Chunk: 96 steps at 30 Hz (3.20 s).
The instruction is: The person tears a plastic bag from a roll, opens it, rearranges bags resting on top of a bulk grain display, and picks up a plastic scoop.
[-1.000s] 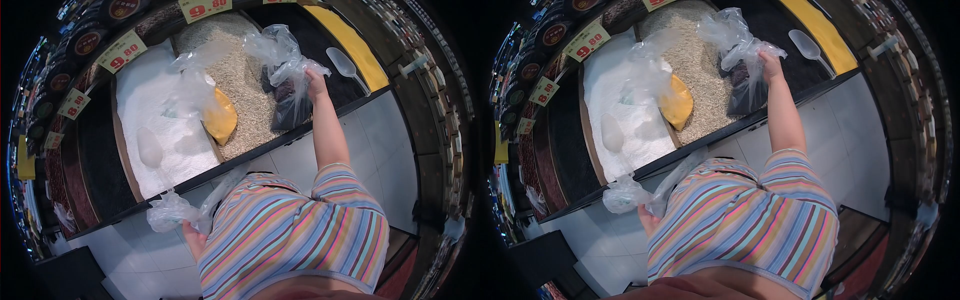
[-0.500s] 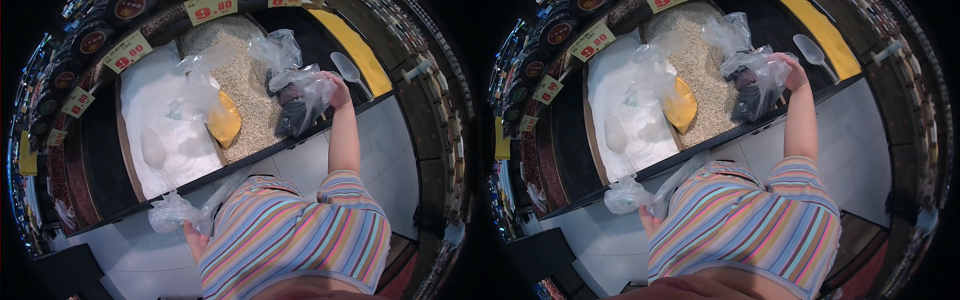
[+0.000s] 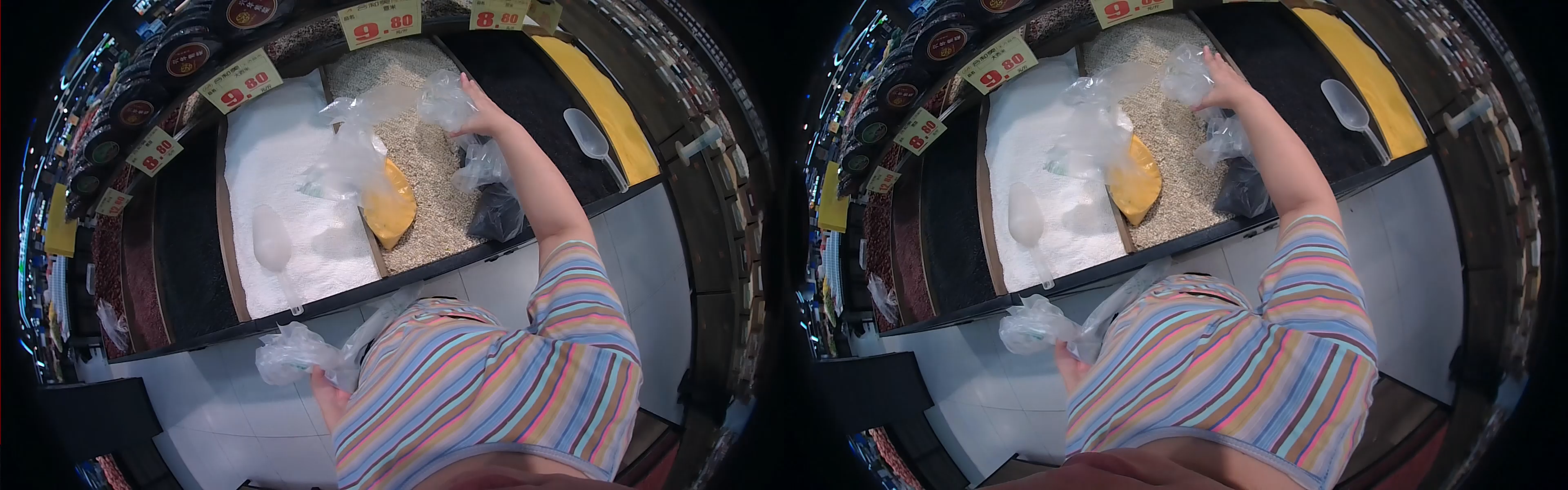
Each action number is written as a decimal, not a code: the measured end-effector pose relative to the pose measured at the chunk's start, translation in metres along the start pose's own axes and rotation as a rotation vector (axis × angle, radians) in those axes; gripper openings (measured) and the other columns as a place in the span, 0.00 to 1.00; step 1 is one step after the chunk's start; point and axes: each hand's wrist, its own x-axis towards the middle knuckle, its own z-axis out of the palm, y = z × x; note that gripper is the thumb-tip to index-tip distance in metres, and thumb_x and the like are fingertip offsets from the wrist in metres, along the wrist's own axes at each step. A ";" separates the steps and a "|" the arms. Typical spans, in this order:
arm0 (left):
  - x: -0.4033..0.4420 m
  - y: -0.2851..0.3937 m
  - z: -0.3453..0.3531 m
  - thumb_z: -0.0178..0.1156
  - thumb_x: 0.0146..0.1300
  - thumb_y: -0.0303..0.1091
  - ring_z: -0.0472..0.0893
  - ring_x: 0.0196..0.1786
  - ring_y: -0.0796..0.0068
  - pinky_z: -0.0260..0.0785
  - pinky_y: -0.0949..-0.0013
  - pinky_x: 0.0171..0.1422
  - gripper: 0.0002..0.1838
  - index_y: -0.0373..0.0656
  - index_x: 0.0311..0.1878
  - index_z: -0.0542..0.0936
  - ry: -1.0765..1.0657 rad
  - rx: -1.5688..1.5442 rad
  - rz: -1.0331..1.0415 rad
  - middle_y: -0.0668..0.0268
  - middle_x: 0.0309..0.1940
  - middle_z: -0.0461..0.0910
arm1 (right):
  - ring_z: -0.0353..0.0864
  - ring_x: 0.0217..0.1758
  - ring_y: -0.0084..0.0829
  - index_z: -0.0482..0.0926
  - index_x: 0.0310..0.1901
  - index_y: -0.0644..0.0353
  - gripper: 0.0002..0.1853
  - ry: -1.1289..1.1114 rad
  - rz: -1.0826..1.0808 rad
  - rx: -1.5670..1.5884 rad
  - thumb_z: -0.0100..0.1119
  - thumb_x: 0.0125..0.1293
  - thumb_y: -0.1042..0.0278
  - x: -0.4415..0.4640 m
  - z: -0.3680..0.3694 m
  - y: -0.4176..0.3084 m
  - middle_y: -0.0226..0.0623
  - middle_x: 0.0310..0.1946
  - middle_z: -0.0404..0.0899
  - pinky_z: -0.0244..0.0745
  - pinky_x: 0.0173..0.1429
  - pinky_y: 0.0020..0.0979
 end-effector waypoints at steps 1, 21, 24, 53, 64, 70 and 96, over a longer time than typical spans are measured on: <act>-0.005 -0.002 0.004 0.59 0.55 0.37 0.78 0.49 0.61 0.73 0.53 0.53 0.22 0.42 0.53 0.71 0.007 -0.015 0.011 0.59 0.46 0.77 | 0.56 0.69 0.48 0.39 0.71 0.53 0.67 -0.035 0.035 0.024 0.77 0.32 0.47 0.002 -0.001 -0.010 0.55 0.66 0.55 0.54 0.70 0.38; -0.023 -0.012 0.025 0.62 0.52 0.39 0.78 0.48 0.63 0.74 0.55 0.52 0.25 0.43 0.53 0.70 0.053 0.151 0.069 0.61 0.45 0.77 | 0.76 0.34 0.36 0.75 0.28 0.59 0.07 0.472 0.396 1.930 0.56 0.58 0.66 0.016 -0.024 0.049 0.37 0.27 0.76 0.73 0.47 0.40; -0.033 -0.016 0.040 0.62 0.53 0.39 0.78 0.47 0.62 0.74 0.55 0.52 0.24 0.42 0.52 0.71 0.062 0.142 0.085 0.60 0.45 0.77 | 0.75 0.31 0.36 0.75 0.27 0.58 0.04 0.470 0.322 1.946 0.56 0.57 0.69 0.026 -0.038 0.036 0.36 0.24 0.75 0.73 0.46 0.40; -0.027 -0.014 0.042 0.58 0.52 0.24 0.79 0.43 0.65 0.75 0.60 0.46 0.17 0.37 0.48 0.72 -0.096 0.054 0.112 0.60 0.39 0.77 | 0.74 0.56 0.45 0.71 0.57 0.59 0.29 -0.082 0.095 -0.063 0.65 0.50 0.68 -0.043 -0.104 -0.048 0.47 0.50 0.76 0.67 0.58 0.37; -0.039 -0.008 0.056 0.56 0.53 0.24 0.79 0.46 0.63 0.74 0.58 0.51 0.24 0.38 0.55 0.68 -0.080 0.044 0.093 0.58 0.44 0.76 | 0.77 0.25 0.34 0.74 0.52 0.73 0.17 -0.473 -0.979 1.527 0.52 0.62 0.76 -0.120 -0.148 -0.308 0.48 0.28 0.78 0.71 0.31 0.31; -0.040 -0.008 0.044 0.55 0.53 0.24 0.80 0.42 0.65 0.75 0.60 0.46 0.22 0.37 0.53 0.69 -0.025 0.126 0.108 0.60 0.42 0.76 | 0.67 0.17 0.30 0.74 0.47 0.68 0.11 -1.279 -1.348 1.978 0.54 0.63 0.76 -0.138 -0.158 -0.405 0.40 0.21 0.71 0.60 0.20 0.28; -0.048 -0.008 0.021 0.56 0.50 0.25 0.80 0.44 0.63 0.75 0.59 0.48 0.26 0.38 0.56 0.68 -0.025 0.079 0.156 0.58 0.44 0.76 | 0.58 0.09 0.20 0.80 0.30 0.65 0.07 -1.411 -0.580 2.085 0.64 0.55 0.70 -0.174 -0.212 -0.455 0.28 0.09 0.62 0.44 0.12 0.25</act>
